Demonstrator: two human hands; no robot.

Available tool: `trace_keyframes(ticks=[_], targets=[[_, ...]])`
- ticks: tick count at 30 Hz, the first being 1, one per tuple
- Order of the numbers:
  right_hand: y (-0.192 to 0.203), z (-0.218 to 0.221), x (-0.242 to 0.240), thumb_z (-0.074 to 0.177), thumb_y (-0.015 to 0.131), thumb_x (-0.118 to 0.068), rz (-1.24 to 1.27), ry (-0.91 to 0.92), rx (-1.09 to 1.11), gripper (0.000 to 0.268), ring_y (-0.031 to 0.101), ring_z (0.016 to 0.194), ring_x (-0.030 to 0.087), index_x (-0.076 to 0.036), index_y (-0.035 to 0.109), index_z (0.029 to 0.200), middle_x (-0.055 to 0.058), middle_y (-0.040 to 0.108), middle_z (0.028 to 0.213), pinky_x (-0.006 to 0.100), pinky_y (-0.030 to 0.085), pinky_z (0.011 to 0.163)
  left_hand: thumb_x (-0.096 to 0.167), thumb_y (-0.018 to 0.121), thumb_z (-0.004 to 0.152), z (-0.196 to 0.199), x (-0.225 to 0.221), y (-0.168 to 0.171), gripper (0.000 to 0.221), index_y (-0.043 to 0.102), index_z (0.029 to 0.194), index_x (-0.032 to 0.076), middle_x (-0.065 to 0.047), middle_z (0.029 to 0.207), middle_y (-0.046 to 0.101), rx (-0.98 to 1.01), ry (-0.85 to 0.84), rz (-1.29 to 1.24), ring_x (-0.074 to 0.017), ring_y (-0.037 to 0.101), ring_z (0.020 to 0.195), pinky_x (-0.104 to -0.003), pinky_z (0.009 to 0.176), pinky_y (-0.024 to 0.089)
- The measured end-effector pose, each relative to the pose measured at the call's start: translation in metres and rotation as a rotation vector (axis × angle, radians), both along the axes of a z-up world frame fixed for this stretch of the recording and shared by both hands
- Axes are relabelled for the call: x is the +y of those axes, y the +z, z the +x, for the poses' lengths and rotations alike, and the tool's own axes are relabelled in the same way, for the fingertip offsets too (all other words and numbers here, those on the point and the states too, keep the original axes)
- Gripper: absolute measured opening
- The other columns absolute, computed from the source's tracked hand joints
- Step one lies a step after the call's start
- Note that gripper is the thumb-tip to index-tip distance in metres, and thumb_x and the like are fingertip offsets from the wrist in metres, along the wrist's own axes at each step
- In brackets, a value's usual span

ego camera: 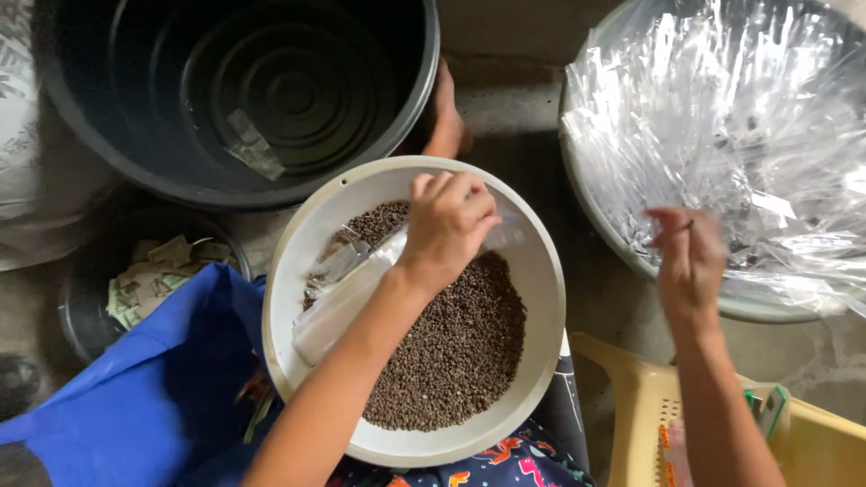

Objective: Filling small plastic bags with food pellets from a large bowl at a fast pace.

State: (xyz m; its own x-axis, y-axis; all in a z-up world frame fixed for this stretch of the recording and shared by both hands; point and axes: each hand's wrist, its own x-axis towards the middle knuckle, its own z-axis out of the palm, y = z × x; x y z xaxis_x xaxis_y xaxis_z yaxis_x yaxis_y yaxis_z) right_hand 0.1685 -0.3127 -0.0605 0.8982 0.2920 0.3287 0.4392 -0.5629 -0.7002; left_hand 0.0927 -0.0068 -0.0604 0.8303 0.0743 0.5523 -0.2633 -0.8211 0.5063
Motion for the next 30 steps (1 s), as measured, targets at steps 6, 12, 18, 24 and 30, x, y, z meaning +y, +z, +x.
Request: trace_keyframes(ticks=[6,12,18,24,30], targets=[[0.063,-0.091,0.12,0.099,0.055,-0.017,0.368,0.229,0.62,0.042,0.06,0.063,0.011,-0.002,0.061,0.138,0.005,0.07,0.083,0.022,0.051,0.061,-0.002,0.074,0.083,-0.064,0.01,0.102,0.023,0.061,0.1,0.007,0.001,0.076,0.066,-0.035,-0.017,-0.242,-0.0141,0.061,0.071,-0.036,0.09,0.042],[0.042,-0.114,0.162,0.092,0.066,-0.012,0.393,0.691,0.728,0.023,0.066,0.1,0.015,0.0,0.067,0.111,0.008,0.071,0.108,0.028,0.058,0.083,0.001,0.073,0.087,-0.124,0.018,0.171,0.009,0.074,0.094,0.006,-0.008,0.119,0.066,0.104,-0.173,-0.57,-0.0142,0.051,0.083,-0.027,0.084,0.046],[0.018,-0.096,0.173,0.092,0.056,-0.003,-0.167,0.633,0.851,0.012,0.057,0.054,0.011,-0.002,0.067,0.088,0.002,0.065,0.061,0.025,0.048,0.049,-0.001,0.079,0.082,-0.173,0.033,0.201,0.026,0.061,0.094,0.012,-0.004,0.096,0.067,-0.002,-0.258,-1.141,-0.0127,0.065,0.084,-0.028,0.087,0.057],[-0.018,-0.116,0.16,0.079,0.064,0.004,-0.019,0.668,1.035,0.021,0.065,0.061,0.015,0.003,0.068,0.1,0.011,0.073,0.081,0.026,0.056,0.05,-0.008,0.076,0.083,-0.165,0.029,0.163,0.032,0.054,0.103,0.003,-0.007,0.092,0.069,0.066,-0.183,-1.014,-0.0149,0.071,0.086,-0.028,0.087,0.063],[0.053,-0.095,0.141,0.103,0.057,-0.025,0.6,0.286,1.173,0.028,0.054,0.059,0.015,0.002,0.064,0.1,0.015,0.068,0.085,0.03,0.045,0.043,0.001,0.083,0.078,-0.169,0.001,0.088,0.024,0.064,0.091,0.009,-0.003,0.086,0.076,0.233,-0.083,-1.007,-0.0112,0.071,0.077,-0.025,0.079,0.06]])
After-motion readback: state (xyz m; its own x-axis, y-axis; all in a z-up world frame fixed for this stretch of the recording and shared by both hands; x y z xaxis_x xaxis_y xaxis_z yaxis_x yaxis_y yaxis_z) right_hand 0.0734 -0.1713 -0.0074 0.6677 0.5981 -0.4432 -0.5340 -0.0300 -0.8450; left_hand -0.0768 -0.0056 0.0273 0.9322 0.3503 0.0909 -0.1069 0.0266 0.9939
